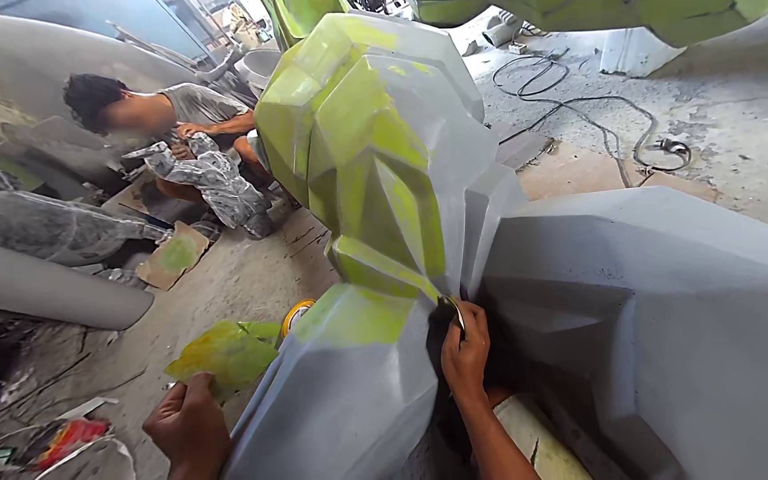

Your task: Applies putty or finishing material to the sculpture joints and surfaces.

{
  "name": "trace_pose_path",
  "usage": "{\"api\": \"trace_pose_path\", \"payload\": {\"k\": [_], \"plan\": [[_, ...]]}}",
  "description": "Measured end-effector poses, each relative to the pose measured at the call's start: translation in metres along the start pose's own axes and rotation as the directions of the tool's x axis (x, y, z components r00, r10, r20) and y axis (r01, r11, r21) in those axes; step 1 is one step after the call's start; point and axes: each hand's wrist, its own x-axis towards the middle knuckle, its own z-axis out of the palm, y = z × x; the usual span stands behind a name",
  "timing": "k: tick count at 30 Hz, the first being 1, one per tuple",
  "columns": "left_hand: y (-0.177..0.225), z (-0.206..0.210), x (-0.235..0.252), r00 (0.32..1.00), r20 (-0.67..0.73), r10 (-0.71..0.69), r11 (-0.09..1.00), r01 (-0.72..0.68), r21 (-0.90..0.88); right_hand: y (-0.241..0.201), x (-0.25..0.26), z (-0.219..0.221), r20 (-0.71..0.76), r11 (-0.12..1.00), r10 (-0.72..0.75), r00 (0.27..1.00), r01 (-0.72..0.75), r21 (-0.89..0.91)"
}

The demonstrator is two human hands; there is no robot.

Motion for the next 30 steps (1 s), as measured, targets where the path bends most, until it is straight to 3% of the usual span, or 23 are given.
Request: {"api": "trace_pose_path", "payload": {"k": [5,14,20,30], "plan": [[0.0,0.0,0.001,1.0,-0.006,-0.005,1.0,0.004,-0.013,0.009,-0.004,0.012,0.005,1.0,0.009,1.0,-0.009,-0.012],[-0.001,-0.002,0.001,1.0,0.017,0.002,1.0,-0.002,0.019,0.011,-0.011,-0.008,0.192,0.992,-0.08,0.978,0.098,-0.084],[-0.007,-0.003,0.004,1.0,-0.012,-0.008,1.0,0.008,-0.007,0.014,0.003,-0.003,0.061,0.997,-0.082,0.995,0.081,0.02],[-0.006,-0.002,0.004,0.998,-0.014,-0.055,0.998,0.054,-0.035,0.003,-0.012,0.003,0.163,0.997,-0.046,0.986,0.035,0.07]]}}
